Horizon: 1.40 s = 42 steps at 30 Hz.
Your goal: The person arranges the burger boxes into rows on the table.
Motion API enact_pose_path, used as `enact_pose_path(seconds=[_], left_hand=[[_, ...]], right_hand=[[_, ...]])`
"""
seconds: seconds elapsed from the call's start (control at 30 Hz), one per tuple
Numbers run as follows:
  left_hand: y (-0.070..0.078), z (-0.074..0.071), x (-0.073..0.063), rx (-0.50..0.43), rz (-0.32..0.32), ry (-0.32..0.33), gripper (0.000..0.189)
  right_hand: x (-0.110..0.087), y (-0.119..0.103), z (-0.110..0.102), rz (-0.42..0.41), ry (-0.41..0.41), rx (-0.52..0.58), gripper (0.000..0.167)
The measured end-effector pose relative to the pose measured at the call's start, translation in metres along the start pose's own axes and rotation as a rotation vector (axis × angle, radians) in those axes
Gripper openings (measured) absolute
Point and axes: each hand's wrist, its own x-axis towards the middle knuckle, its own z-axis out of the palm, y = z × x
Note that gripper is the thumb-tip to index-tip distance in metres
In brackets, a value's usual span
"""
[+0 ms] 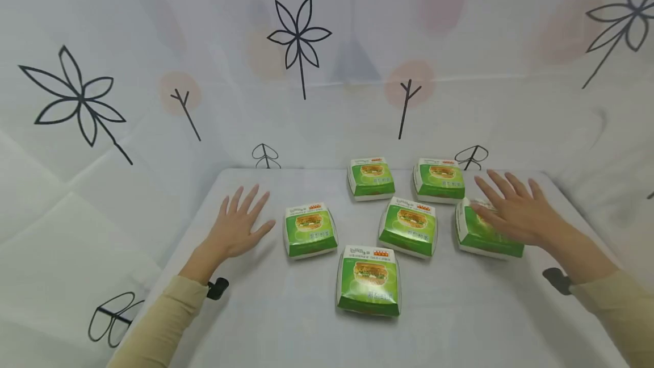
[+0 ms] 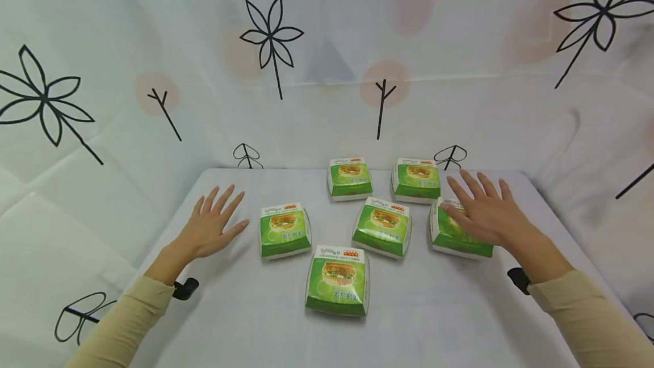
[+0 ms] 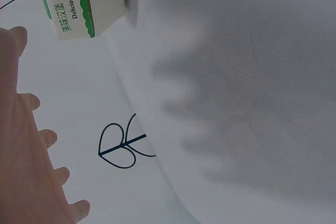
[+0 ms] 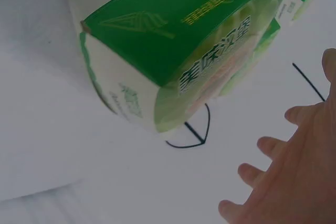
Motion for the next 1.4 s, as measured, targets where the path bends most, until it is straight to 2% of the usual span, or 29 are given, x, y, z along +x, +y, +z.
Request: enact_pose_path(seconds=[0.17, 0.43, 0.97, 1.1, 1.4], left_hand=[[0.003, -0.003, -0.001, -0.032, -0.008, 0.010, 0.077], [0.007, 0.001, -0.003, -0.057, -0.007, -0.009, 0.081], [0.012, 0.000, -0.002, -0.063, 0.017, 0.000, 0.082], [0.014, 0.000, -0.002, -0.087, 0.017, 0.008, 0.081], [0.018, 0.003, -0.006, -0.187, 0.006, 0.018, 0.082]], right_hand=[[0.007, -0.015, -0.004, -0.040, 0.014, 0.017, 0.082], [0.016, -0.039, -0.007, -0.106, 0.049, 0.026, 0.079], [0.031, -0.078, -0.013, -0.225, 0.108, 0.035, 0.076], [0.035, -0.082, -0.014, -0.250, 0.124, 0.029, 0.075], [0.042, -0.095, -0.008, -0.290, 0.096, 0.097, 0.076]])
